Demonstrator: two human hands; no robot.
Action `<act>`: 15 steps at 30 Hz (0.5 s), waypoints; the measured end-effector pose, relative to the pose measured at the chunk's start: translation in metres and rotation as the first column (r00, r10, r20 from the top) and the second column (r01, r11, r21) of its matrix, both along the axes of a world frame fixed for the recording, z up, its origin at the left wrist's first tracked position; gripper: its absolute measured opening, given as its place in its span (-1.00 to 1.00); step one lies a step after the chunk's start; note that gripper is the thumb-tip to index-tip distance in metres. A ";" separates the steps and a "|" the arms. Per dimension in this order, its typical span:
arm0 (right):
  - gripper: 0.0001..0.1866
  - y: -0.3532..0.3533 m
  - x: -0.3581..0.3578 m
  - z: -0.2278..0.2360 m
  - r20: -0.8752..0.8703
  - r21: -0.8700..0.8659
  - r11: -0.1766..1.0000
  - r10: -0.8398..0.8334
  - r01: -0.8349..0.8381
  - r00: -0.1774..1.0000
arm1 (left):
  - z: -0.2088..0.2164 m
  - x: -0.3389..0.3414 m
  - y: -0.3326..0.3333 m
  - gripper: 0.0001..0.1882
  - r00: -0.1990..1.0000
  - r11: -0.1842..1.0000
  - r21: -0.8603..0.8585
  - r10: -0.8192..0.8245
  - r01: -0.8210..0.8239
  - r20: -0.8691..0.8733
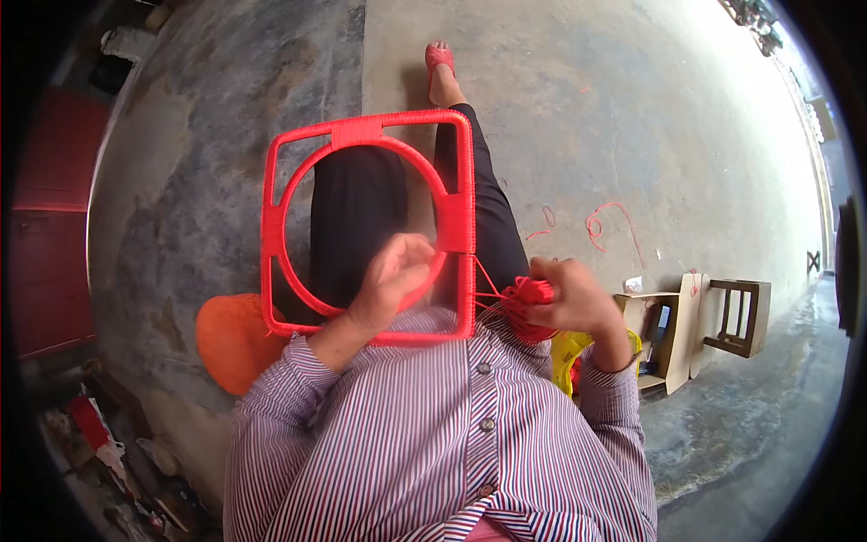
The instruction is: The person wraps and weaves red string around a red furniture frame component by hand.
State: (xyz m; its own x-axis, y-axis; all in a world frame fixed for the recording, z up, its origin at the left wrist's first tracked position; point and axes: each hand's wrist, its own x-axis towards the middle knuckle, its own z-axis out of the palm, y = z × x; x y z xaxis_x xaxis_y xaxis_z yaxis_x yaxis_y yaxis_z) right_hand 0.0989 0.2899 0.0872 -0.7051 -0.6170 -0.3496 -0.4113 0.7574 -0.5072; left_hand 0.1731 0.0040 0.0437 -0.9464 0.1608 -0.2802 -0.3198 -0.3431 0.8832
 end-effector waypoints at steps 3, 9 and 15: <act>-0.73 0.065 -0.016 -0.021 0.574 -0.697 0.489 -0.059 0.525 0.817 | 0.006 -0.002 0.004 -0.62 1.000 1.000 -0.025 -0.015 0.015 0.012; -0.78 0.152 -0.045 -0.055 0.796 -0.553 -0.583 -0.156 0.596 0.585 | 0.008 -0.011 0.008 -0.57 0.998 1.000 -0.024 -0.016 0.018 0.060; -0.71 0.039 -0.004 -0.048 0.815 -0.503 0.100 -0.276 0.858 0.510 | 0.010 -0.023 0.011 -0.67 0.955 0.987 -0.016 -0.152 0.161 0.255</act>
State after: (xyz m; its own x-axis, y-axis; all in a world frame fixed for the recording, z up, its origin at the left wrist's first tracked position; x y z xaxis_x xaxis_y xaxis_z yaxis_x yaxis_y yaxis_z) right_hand 0.0954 0.3287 0.0393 -0.9091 -0.2012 -0.3648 0.4114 -0.2956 -0.8622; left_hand 0.1500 0.0146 0.0538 -0.8079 0.2867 -0.5150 -0.5809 -0.2400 0.7778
